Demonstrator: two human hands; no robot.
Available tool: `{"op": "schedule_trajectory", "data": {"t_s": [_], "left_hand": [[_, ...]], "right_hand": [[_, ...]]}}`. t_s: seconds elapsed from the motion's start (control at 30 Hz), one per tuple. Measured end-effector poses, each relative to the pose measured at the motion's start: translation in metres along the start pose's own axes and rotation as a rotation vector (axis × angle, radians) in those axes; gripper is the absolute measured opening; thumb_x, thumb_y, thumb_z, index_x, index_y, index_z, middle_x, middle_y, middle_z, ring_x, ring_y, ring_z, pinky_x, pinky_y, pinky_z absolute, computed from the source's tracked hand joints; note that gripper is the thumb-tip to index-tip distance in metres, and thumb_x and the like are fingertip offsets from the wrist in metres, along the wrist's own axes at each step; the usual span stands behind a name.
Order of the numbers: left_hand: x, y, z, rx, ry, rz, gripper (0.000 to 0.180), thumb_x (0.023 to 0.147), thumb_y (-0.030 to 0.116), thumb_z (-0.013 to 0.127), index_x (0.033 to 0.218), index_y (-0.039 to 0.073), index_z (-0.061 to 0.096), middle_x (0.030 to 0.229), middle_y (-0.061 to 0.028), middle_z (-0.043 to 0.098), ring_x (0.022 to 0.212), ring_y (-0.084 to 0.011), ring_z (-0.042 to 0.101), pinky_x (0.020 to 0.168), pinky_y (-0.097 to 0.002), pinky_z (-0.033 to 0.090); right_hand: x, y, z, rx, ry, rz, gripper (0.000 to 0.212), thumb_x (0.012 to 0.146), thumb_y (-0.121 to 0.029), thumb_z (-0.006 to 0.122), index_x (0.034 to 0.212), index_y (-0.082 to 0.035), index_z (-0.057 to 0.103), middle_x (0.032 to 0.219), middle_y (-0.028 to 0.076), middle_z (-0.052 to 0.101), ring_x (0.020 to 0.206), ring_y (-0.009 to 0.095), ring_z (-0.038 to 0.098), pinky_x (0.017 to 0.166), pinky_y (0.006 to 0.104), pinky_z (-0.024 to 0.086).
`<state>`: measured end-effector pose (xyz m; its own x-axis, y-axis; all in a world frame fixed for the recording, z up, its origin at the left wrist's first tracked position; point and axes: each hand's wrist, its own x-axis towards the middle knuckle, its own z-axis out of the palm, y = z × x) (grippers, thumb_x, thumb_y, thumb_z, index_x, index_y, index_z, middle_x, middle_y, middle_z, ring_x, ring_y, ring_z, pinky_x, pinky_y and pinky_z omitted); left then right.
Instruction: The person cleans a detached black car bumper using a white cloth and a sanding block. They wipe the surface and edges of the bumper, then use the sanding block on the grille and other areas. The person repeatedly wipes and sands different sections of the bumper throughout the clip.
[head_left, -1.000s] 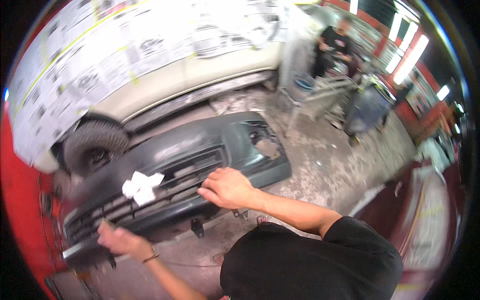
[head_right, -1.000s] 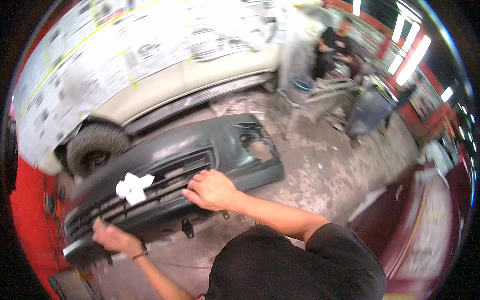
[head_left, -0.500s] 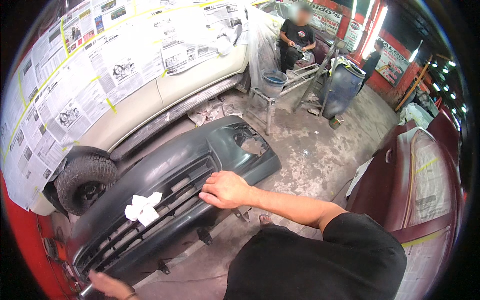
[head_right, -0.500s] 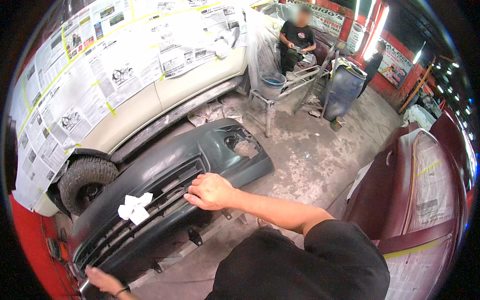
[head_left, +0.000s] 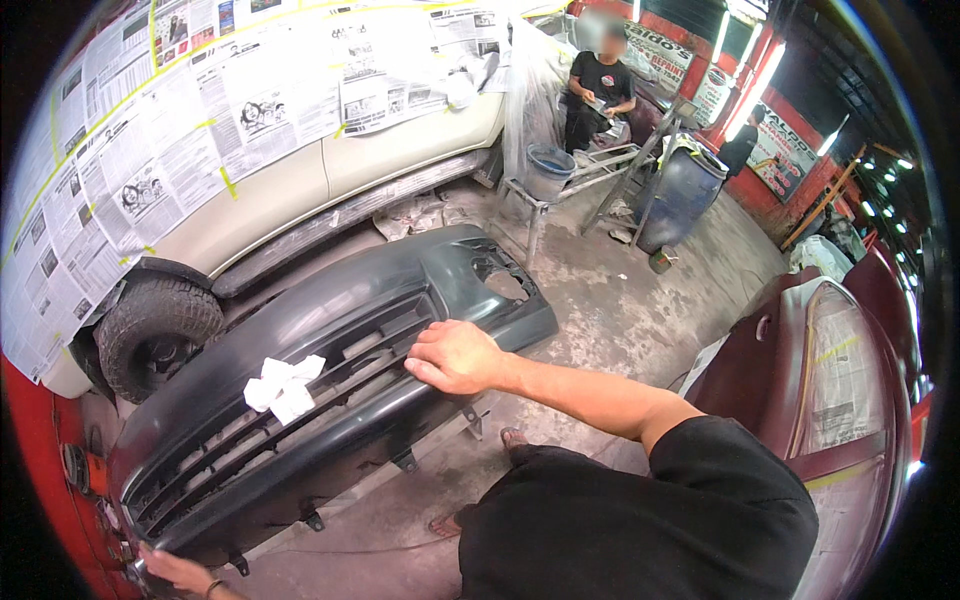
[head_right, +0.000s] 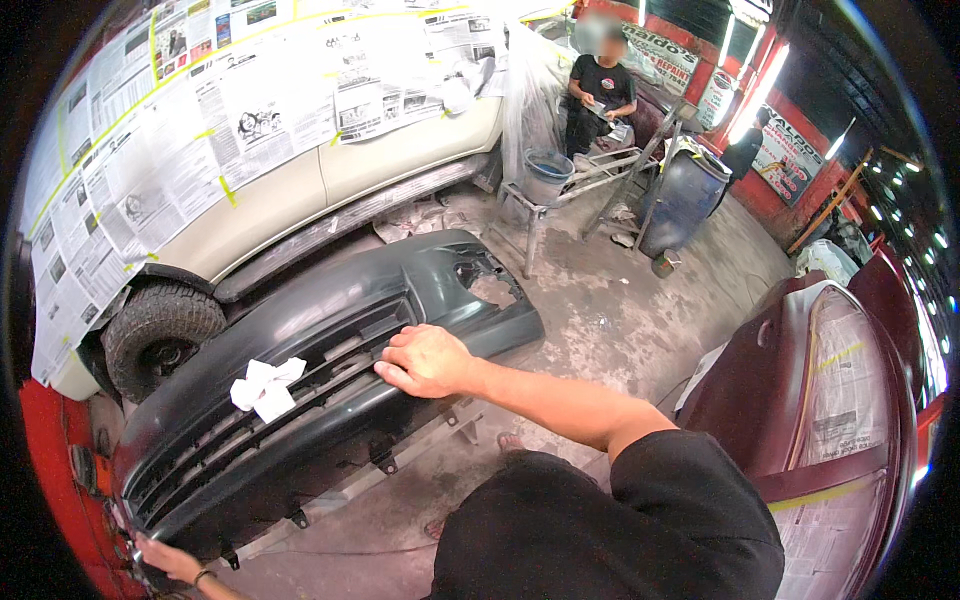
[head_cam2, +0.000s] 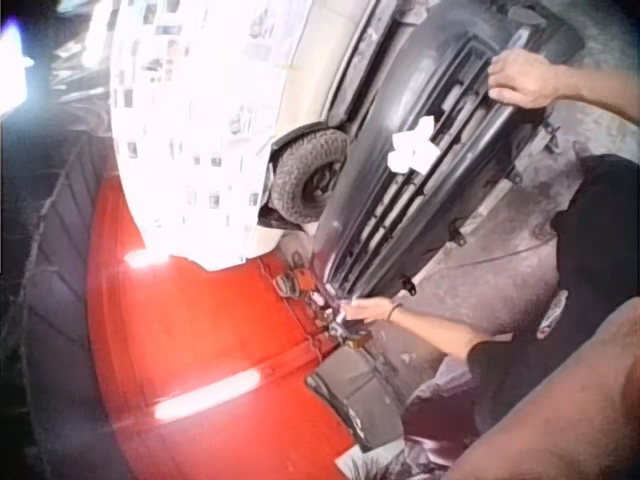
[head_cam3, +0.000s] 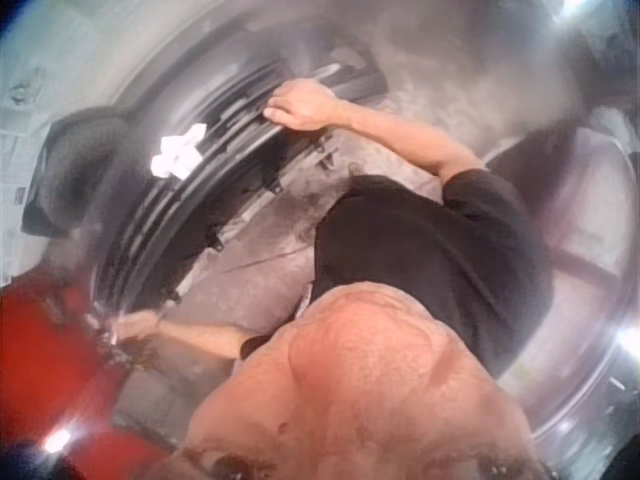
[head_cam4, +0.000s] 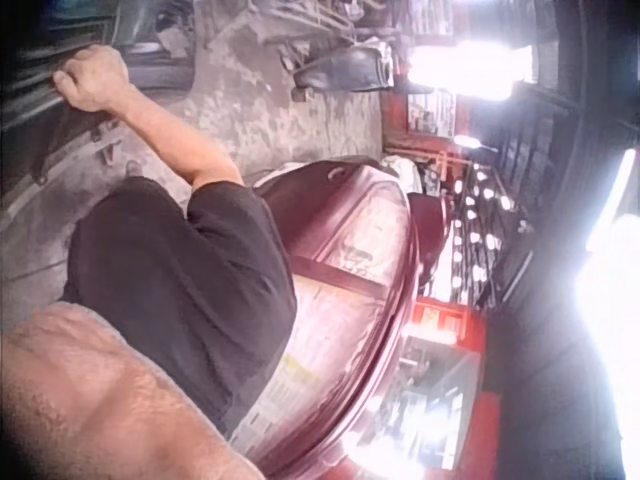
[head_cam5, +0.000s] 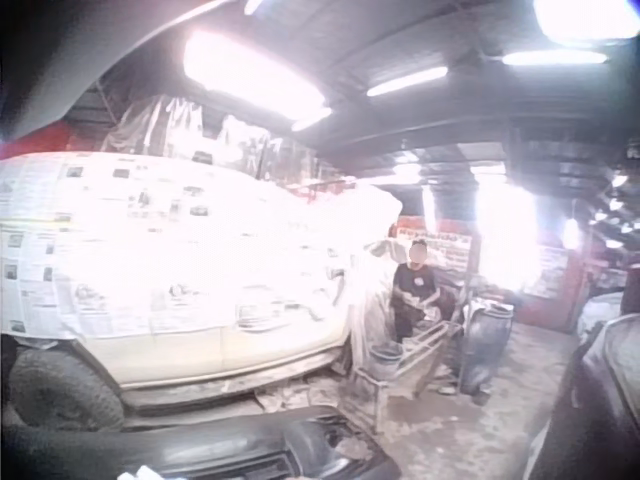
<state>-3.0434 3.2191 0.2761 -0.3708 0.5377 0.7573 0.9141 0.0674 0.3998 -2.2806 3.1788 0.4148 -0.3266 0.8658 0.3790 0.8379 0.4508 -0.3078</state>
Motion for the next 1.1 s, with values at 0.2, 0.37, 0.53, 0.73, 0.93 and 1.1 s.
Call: {"op": "schedule_trajectory", "data": {"t_s": [0.2, 0.37, 0.53, 0.73, 0.93, 1.1], "left_hand": [[-0.013, 0.020, 0.036, 0.016, -0.165, -0.027, 0.057, 0.119, 0.040, 0.034, 0.157, 0.001, 0.050, 0.160, -0.0216, 0.052, 0.150, -0.0389, 0.043, 0.126, -0.0510, 0.029], [-0.125, 0.376, -0.009, 0.086, -0.233, 0.032, 0.065, 0.118, 0.049, 0.024, 0.162, 0.008, 0.046, 0.174, -0.0146, 0.036, 0.166, -0.0409, 0.014, 0.131, -0.0645, 0.006], [-0.236, 0.614, -0.024, -0.065, -0.528, 0.202, 0.066, 0.115, 0.050, 0.027, 0.169, 0.012, 0.033, 0.179, -0.0112, 0.025, 0.167, -0.0429, 0.006, 0.127, -0.0731, 0.004], [-0.240, 0.633, -0.038, 0.242, -0.631, 0.320, 0.063, 0.115, 0.047, 0.030, 0.171, 0.018, 0.032, 0.180, -0.0082, 0.025, 0.168, -0.0368, 0.011, 0.127, -0.0730, 0.003], [-0.129, 0.485, -0.017, 0.436, -0.624, -0.034, 0.065, 0.116, 0.056, 0.024, 0.169, 0.020, 0.036, 0.178, -0.0041, 0.028, 0.166, -0.0360, 0.016, 0.123, -0.0784, 0.015], [-0.158, 0.528, -0.006, 0.447, -0.591, -0.058, 0.062, 0.116, 0.052, 0.028, 0.168, 0.019, 0.040, 0.178, -0.0054, 0.029, 0.166, -0.0383, 0.015, 0.124, -0.0773, 0.015]], "right_hand": [[-0.018, 0.013, 0.007, 0.023, 0.035, 0.021, 0.034, 0.105, -0.031, 0.060, 0.089, -0.005, 0.074, 0.084, 0.014, 0.070, 0.086, 0.036, 0.069, 0.082, 0.0481, 0.055], [-0.008, 0.011, 0.006, 0.138, 0.072, -0.018, 0.037, 0.109, -0.035, 0.057, 0.098, -0.006, 0.076, 0.089, 0.013, 0.072, 0.092, 0.035, 0.070, 0.086, 0.0474, 0.055], [-0.011, 0.039, 0.021, 0.525, 0.358, -0.094, 0.039, 0.113, -0.033, 0.049, 0.114, -0.003, 0.074, 0.106, 0.017, 0.073, 0.102, 0.037, 0.069, 0.094, 0.0482, 0.055], [-0.098, 0.097, -0.020, 1.132, 0.447, 0.116, 0.034, 0.115, -0.021, 0.049, 0.122, 0.003, 0.073, 0.120, 0.017, 0.074, 0.114, 0.028, 0.070, 0.101, 0.0385, 0.054], [-0.385, 0.248, 0.011, 0.745, 0.195, 0.634, 0.040, 0.113, -0.035, 0.053, 0.123, -0.004, 0.075, 0.108, 0.018, 0.075, 0.104, 0.035, 0.072, 0.094, 0.0439, 0.056], [-0.636, 0.277, 0.026, 0.299, -0.170, 1.259, 0.046, 0.105, -0.041, 0.055, 0.112, -0.001, 0.076, 0.107, 0.027, 0.075, 0.104, 0.049, 0.070, 0.094, 0.0560, 0.055]]}}
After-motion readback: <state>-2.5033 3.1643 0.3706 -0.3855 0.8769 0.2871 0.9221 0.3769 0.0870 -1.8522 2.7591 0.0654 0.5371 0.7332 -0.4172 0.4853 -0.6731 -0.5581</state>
